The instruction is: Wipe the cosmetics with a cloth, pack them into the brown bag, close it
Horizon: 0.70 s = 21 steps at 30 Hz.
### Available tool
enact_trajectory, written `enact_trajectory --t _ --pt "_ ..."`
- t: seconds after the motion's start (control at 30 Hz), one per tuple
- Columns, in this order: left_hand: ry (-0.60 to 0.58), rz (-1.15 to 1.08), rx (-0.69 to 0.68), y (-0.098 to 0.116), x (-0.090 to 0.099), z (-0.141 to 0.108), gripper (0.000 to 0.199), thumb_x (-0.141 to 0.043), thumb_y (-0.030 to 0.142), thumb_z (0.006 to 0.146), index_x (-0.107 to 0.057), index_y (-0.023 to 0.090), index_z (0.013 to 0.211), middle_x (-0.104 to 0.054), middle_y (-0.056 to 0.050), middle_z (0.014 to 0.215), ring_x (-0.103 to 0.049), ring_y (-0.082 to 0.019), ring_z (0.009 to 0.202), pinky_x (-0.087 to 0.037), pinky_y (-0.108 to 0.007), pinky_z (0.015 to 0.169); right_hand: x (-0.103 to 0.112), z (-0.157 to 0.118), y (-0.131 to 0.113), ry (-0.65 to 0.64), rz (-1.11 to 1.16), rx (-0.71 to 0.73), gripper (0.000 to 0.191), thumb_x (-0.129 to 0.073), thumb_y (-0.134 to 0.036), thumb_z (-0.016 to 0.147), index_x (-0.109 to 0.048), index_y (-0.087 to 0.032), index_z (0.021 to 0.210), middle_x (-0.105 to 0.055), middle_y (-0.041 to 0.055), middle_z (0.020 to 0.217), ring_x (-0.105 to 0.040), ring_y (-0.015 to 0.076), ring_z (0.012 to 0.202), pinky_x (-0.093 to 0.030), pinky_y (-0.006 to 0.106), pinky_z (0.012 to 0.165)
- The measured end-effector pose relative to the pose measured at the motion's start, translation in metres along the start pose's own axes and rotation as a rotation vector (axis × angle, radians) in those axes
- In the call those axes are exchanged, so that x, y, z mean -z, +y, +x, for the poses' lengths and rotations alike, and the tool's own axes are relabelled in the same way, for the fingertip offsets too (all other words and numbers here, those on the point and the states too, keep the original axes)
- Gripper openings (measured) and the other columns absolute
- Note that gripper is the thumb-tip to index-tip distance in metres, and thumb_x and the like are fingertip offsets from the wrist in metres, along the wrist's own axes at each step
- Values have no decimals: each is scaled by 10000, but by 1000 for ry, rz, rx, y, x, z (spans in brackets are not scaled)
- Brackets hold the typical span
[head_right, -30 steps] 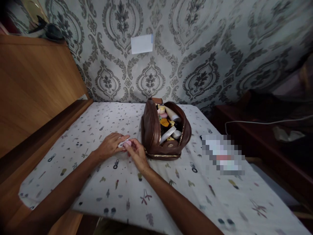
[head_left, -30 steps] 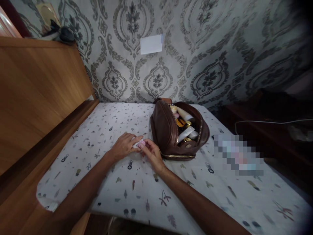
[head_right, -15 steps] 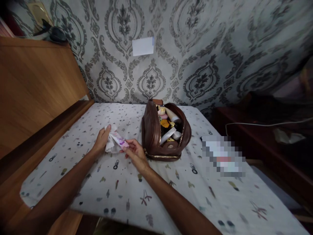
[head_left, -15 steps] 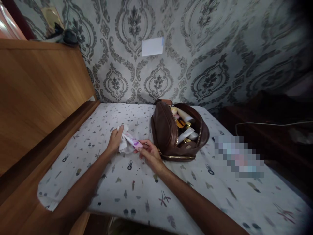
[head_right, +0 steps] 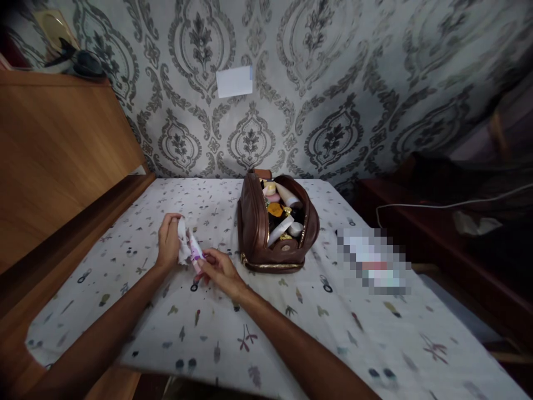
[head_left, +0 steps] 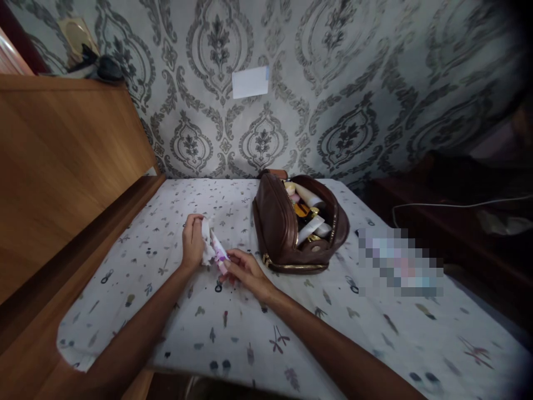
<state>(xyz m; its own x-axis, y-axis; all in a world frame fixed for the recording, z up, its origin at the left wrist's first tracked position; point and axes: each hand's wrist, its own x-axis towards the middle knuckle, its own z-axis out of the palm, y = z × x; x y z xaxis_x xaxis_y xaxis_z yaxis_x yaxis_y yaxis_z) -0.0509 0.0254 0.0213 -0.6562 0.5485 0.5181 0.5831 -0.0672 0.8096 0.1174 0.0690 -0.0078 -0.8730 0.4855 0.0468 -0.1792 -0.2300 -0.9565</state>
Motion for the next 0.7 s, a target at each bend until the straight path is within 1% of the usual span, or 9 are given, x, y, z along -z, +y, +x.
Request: enact_trajectory --t 0.1,0.17,0.27,0.37,0.4,0.47,0.57,0.63,0.7 --pt "89 18 -38 1 2 2 181 -404 333 981 -546 222 963 -600 -18 874 -576 -177 840 -461 -290 788 -3 -2 -3 -44 -5 -4 426 -718 -572 800 -626 -188 958 -631 -23 739 -673 132 589 -397 199 471" --pt "65 61 -80 0 2 1 175 -395 321 984 -538 222 971 -595 -18 874 -570 -177 831 -455 -299 791 -4 -3 -3 -75 -7 -16 432 -711 -578 804 -626 -185 962 -634 -22 717 -674 138 585 -396 202 471" --pt "-25 156 -198 -1 -1 -3 206 -379 321 992 -515 225 870 -572 -20 832 -554 -187 820 -448 -324 800 -4 -3 -2 -68 53 -21 440 -715 -592 793 -616 -184 924 -646 -12 718 -670 144 574 -390 209 471" --pt "-90 184 -305 3 -6 -12 227 -370 291 991 -480 229 802 -557 -36 829 -551 -201 848 -465 -356 822 -3 -1 1 0 163 -23 453 -749 -593 756 -614 -187 907 -661 -3 733 -653 139 555 -383 215 474" --pt "-120 174 -334 6 -8 -16 210 -373 276 988 -482 228 815 -575 -50 875 -563 -207 899 -473 -369 850 -2 0 1 26 196 -23 459 -765 -589 738 -614 -190 909 -662 -4 730 -647 139 550 -382 217 473" --pt "-206 160 -408 13 -10 -24 148 -397 253 978 -490 224 866 -610 -89 1042 -565 -226 1074 -461 -416 955 -1 2 2 70 241 -14 461 -791 -583 704 -602 -200 879 -652 -15 692 -632 139 542 -386 223 476" --pt "-333 209 -521 21 -12 -33 90 -450 240 958 -492 221 880 -577 -122 1265 -472 -267 1292 -367 -502 1089 1 3 3 100 247 5 454 -796 -593 686 -574 -210 790 -626 -34 630 -606 131 525 -398 228 492" --pt "-337 253 -508 22 -12 -32 84 -475 248 947 -500 219 873 -546 -134 1314 -448 -282 1317 -364 -509 1085 2 3 2 98 238 2 447 -798 -591 686 -595 -204 783 -630 -32 641 -604 129 520 -394 228 486" --pt "-297 263 -423 18 -10 -25 78 -486 264 935 -507 219 875 -559 -133 1242 -502 -272 1239 -423 -461 1017 2 2 1 75 216 -12 437 -803 -578 693 -638 -197 831 -653 -20 691 -624 133 540 -387 225 476"
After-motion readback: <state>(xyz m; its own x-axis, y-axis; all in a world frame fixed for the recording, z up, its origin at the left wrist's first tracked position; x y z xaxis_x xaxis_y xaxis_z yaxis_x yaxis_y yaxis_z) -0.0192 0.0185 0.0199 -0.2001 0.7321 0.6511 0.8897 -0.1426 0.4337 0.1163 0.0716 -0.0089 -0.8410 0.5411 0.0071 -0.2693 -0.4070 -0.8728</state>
